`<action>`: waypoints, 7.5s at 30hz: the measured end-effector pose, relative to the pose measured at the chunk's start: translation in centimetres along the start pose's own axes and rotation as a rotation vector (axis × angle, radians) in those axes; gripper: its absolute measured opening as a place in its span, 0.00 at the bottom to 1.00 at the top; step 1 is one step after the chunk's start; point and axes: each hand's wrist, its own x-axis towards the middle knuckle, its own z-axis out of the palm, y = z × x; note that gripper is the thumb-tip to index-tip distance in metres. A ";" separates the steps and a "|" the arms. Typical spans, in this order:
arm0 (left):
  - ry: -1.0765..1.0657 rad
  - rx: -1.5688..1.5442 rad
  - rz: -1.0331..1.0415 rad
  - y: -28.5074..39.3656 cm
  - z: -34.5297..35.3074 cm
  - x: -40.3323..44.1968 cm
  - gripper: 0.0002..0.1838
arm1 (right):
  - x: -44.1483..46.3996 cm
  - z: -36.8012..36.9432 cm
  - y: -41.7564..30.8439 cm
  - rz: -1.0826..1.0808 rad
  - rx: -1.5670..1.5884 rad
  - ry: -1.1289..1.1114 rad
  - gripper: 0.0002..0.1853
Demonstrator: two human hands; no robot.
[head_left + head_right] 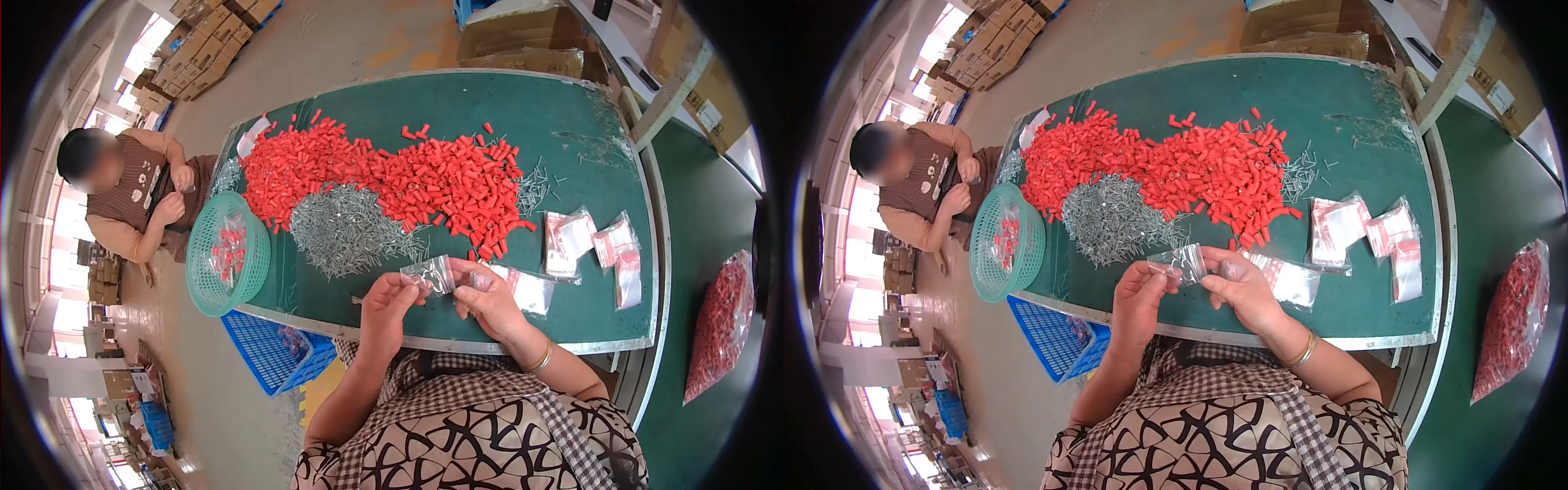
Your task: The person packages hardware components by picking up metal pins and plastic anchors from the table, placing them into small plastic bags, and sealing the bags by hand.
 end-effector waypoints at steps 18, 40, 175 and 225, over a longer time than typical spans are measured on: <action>-0.018 0.311 -0.057 -1.0 0.7 -0.5 0.07 | -0.6 0.4 0.3 -0.091 -0.624 0.100 0.05; -0.074 0.632 0.051 0.1 -0.5 0.8 0.04 | -0.7 0.7 -0.7 0.055 -0.635 0.043 0.07; -0.139 0.182 -0.124 0.9 -0.1 1.7 0.03 | -0.1 0.2 0.1 -0.398 -0.993 -0.013 0.25; -0.462 1.397 0.862 8.0 4.9 2.8 0.15 | -0.6 -1.4 -1.2 -0.230 -0.149 -0.046 0.25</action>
